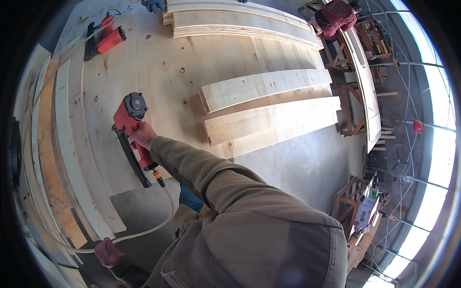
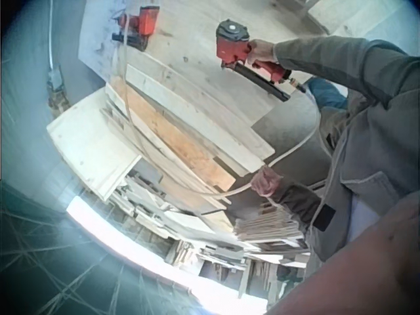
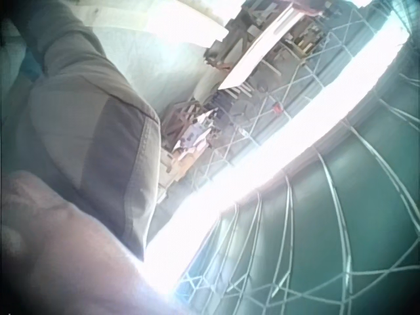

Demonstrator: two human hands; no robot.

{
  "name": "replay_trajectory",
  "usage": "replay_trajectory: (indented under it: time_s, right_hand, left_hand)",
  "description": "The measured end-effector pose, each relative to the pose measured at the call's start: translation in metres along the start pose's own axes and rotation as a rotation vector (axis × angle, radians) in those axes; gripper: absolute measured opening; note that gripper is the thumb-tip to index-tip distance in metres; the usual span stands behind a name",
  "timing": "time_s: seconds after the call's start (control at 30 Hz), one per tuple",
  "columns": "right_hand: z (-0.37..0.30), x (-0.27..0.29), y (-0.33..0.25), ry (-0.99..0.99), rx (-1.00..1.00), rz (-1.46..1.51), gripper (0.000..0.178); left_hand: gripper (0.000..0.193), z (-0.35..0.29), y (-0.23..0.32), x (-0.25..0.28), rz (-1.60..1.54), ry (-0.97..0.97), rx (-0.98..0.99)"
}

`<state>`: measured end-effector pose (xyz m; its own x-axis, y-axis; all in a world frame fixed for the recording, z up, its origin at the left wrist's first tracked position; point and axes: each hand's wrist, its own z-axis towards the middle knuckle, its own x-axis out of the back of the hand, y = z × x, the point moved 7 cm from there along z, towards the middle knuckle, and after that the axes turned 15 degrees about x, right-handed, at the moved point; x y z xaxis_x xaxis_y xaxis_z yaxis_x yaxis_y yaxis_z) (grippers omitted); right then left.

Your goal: The person uses a red pneumatic nail gun to fasten curved wooden planks onto a larger wooden frame. They repeatedly position planks, fire nails, and occasionally reload the nail gun with a strip of nails. The work continues across multiple planks in a workshop setting.

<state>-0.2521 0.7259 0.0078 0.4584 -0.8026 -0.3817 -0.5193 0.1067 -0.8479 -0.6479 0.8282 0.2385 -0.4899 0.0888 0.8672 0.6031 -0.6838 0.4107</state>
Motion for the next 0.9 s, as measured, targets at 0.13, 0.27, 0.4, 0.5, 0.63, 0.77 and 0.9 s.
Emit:
replay_trajectory:
  time_s: [0.13, 0.27, 0.4, 0.5, 0.63, 0.77, 0.9]
  right_hand:
    - [0.016, 0.031, 0.005, 0.036, 0.069, -0.262, 0.032]
    - [0.019, 0.069, -0.018, -0.051, 0.169, -0.884, 0.043]
    - [0.011, 0.089, -0.021, -0.082, 0.196, -1.041, 0.047]
    - [-0.018, 0.127, -0.018, -0.03, 0.228, -0.616, 0.044]
    - [-0.074, 0.168, -0.026, -0.03, 0.131, -0.798, 0.048]
    - [-0.124, 0.201, -0.019, -0.075, 0.0, -0.801, 0.05]
    - [-0.105, 0.209, -0.002, -0.134, 0.095, -0.814, 0.032]
  left_hand:
    - [0.006, 0.011, 0.012, -0.03, -0.095, -0.046, 0.004]
    - [0.01, 0.022, 0.027, -0.081, -0.232, -0.13, -0.037]
    - [0.013, 0.038, 0.03, -0.152, -0.278, -0.174, -0.103]
    - [0.015, 0.059, 0.027, -0.204, -0.139, -0.154, -0.154]
    - [0.018, 0.089, 0.023, -0.225, -0.086, -0.195, 0.05]
    - [0.022, 0.099, 0.056, -0.228, -0.079, -0.293, 0.177]
    - [0.026, 0.084, 0.037, -0.212, -0.029, -0.298, 0.462]
